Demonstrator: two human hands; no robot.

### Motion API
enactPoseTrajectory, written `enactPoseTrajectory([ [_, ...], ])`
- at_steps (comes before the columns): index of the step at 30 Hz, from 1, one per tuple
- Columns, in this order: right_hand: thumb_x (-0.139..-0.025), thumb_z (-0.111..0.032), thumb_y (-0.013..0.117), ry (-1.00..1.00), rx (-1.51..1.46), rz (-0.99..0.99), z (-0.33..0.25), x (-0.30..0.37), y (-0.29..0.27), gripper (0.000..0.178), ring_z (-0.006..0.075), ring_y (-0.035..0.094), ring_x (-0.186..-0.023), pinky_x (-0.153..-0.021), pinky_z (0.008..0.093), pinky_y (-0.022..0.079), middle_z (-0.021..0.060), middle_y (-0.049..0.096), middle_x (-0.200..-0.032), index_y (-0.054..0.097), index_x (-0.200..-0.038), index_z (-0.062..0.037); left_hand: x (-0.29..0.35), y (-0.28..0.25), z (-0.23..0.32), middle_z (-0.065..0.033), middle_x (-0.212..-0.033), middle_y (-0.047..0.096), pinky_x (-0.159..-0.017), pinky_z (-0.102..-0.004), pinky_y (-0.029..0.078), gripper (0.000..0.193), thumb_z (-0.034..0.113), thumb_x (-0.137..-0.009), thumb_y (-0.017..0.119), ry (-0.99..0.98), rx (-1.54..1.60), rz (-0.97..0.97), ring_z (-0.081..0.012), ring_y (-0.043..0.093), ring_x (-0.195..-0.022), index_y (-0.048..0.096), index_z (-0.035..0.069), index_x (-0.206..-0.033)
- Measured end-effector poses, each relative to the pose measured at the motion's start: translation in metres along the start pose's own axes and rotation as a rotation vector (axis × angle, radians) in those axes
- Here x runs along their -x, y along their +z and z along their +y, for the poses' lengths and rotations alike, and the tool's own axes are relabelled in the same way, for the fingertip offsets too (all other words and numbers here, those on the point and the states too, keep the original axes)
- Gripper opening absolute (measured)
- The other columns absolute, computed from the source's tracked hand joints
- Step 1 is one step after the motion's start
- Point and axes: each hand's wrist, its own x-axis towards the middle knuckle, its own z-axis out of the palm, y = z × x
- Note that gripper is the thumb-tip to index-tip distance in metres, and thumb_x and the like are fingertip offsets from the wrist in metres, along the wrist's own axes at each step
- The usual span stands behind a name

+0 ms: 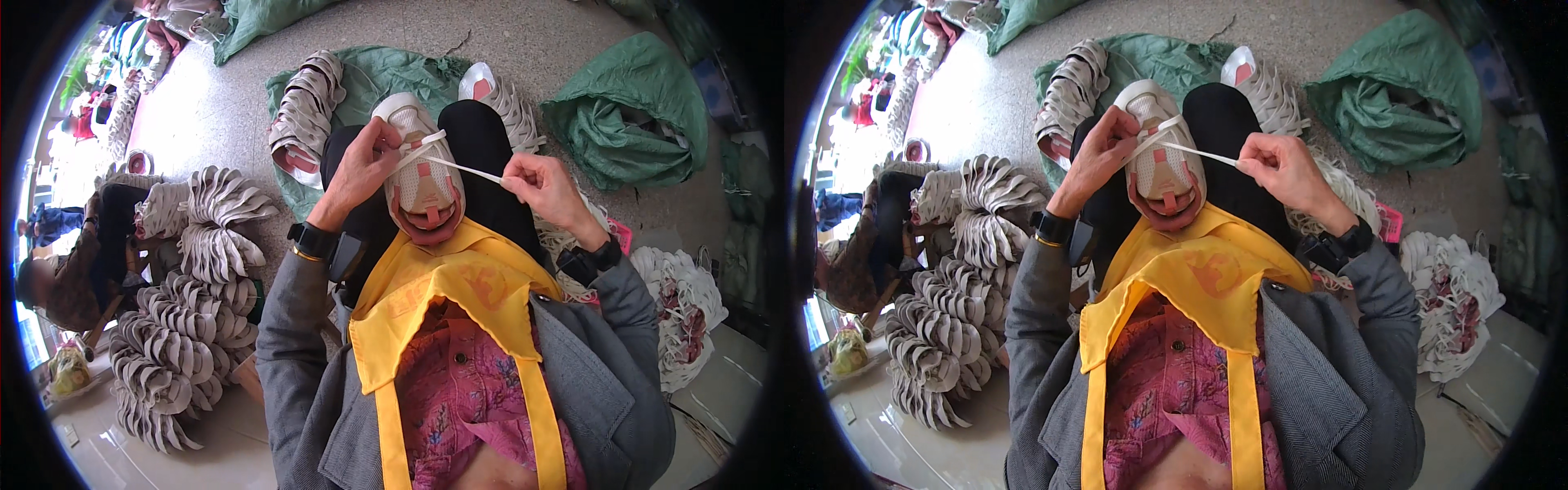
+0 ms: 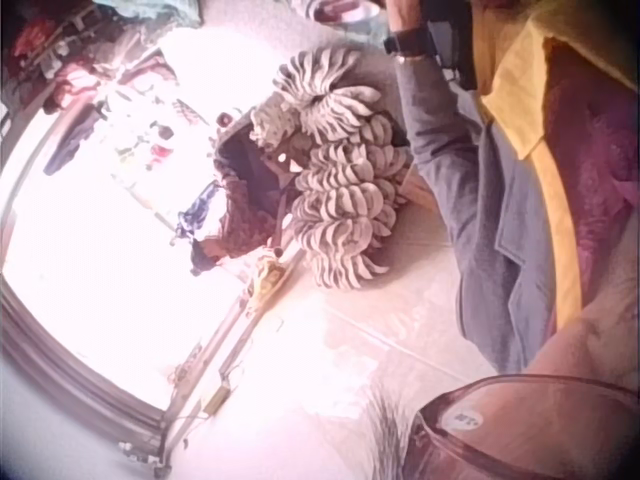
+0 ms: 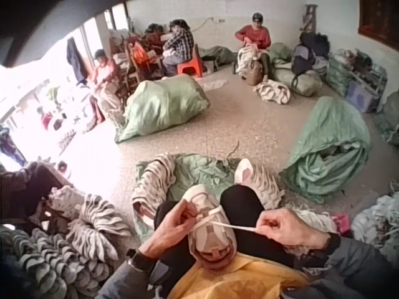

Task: Insert laces into a shoe and tighten them.

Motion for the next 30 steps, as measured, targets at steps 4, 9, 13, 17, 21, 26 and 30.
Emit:
enactPoseTrajectory([
  [4, -0.095, -0.011, 0.069, 0.070, -0.149, 0.038, -0.005, -0.018, 0.014, 0.013, 0.0081, 0.065, -0.066, -0.057, 0.0232, 0.051, 0.0025, 0.066, -0.074, 0.064, -0.095, 0.0005, 0.012, 0.002, 0.002, 0.0008, -0.093, 0.057, -0.075, -0.0214, 0.047, 0.016, 0.007, -0.094, 0.068, -0.018, -0.067, 0.022, -0.0063, 0.054, -0.085, 0.056, 0.004, -0.104],
  [9, -0.088, -0.018, 0.080, -0.122, 0.028, 0.151, 0.001, -0.055, 0.044, 0.030, 0.0125, 0.070, -0.067, -0.060, 0.0272, 0.055, 0.0096, 0.070, -0.083, 0.063, -0.102, 0.0019, 0.026, 0.006, 0.021, 0.0036, -0.082, 0.056, -0.064, -0.0200, 0.045, 0.014, 0.005, -0.093, 0.069, 0.056, -0.348, 0.084, -0.0038, 0.053, -0.073, 0.056, 0.003, -0.099],
  [13, -0.084, -0.010, 0.080, -0.329, 0.258, 0.222, -0.005, -0.064, 0.065, 0.028, 0.0141, 0.064, -0.069, -0.062, 0.0283, 0.053, 0.0089, 0.064, -0.084, 0.059, -0.098, 0.0004, 0.028, 0.010, 0.031, 0.0059, -0.076, 0.055, -0.060, -0.0201, 0.039, 0.011, 0.004, -0.094, 0.066, -0.036, -0.293, 0.093, -0.0029, 0.049, -0.067, 0.055, 0.005, -0.095],
  [17, -0.080, -0.007, 0.074, -0.313, 0.232, 0.274, -0.006, -0.062, 0.072, 0.024, 0.0325, 0.066, -0.076, -0.065, 0.0390, 0.054, 0.0156, 0.063, -0.087, 0.056, -0.093, 0.0003, 0.029, 0.013, 0.026, 0.0069, -0.076, 0.053, -0.056, -0.0197, 0.032, 0.012, 0.005, -0.095, 0.063, -0.101, 0.125, 0.112, -0.0025, 0.043, -0.063, 0.051, 0.008, -0.095],
  [21, -0.082, -0.005, 0.073, -0.303, 0.212, 0.263, -0.003, -0.063, 0.073, 0.021, 0.0240, 0.065, -0.070, -0.062, 0.0339, 0.054, 0.0121, 0.062, -0.087, 0.057, -0.095, 0.0011, 0.040, 0.010, 0.044, 0.0074, -0.074, 0.048, -0.053, -0.0193, 0.026, 0.015, 0.004, -0.095, 0.061, -0.239, 0.435, 0.038, -0.0018, 0.037, -0.060, 0.048, 0.011, -0.096],
  [26, -0.082, -0.003, 0.070, -0.309, 0.193, 0.244, -0.013, -0.059, 0.073, 0.017, 0.0333, 0.066, -0.076, -0.065, 0.0398, 0.054, 0.0148, 0.063, -0.090, 0.059, -0.094, -0.0004, 0.069, -0.019, 0.069, 0.0066, -0.072, 0.044, -0.051, -0.0192, 0.023, 0.017, 0.002, -0.096, 0.060, -0.346, 0.458, 0.013, -0.0019, 0.036, -0.058, 0.047, 0.012, -0.098],
  [30, -0.082, -0.007, 0.075, -0.374, 0.266, 0.254, -0.012, -0.057, 0.071, 0.019, 0.0337, 0.067, -0.077, -0.068, 0.0408, 0.054, 0.0140, 0.064, -0.091, 0.062, -0.096, -0.0018, 0.072, -0.012, 0.062, 0.0072, -0.073, 0.044, -0.052, -0.0199, 0.023, 0.014, 0.005, -0.098, 0.060, -0.335, 0.410, 0.044, -0.0015, 0.034, -0.059, 0.048, 0.012, -0.099],
])
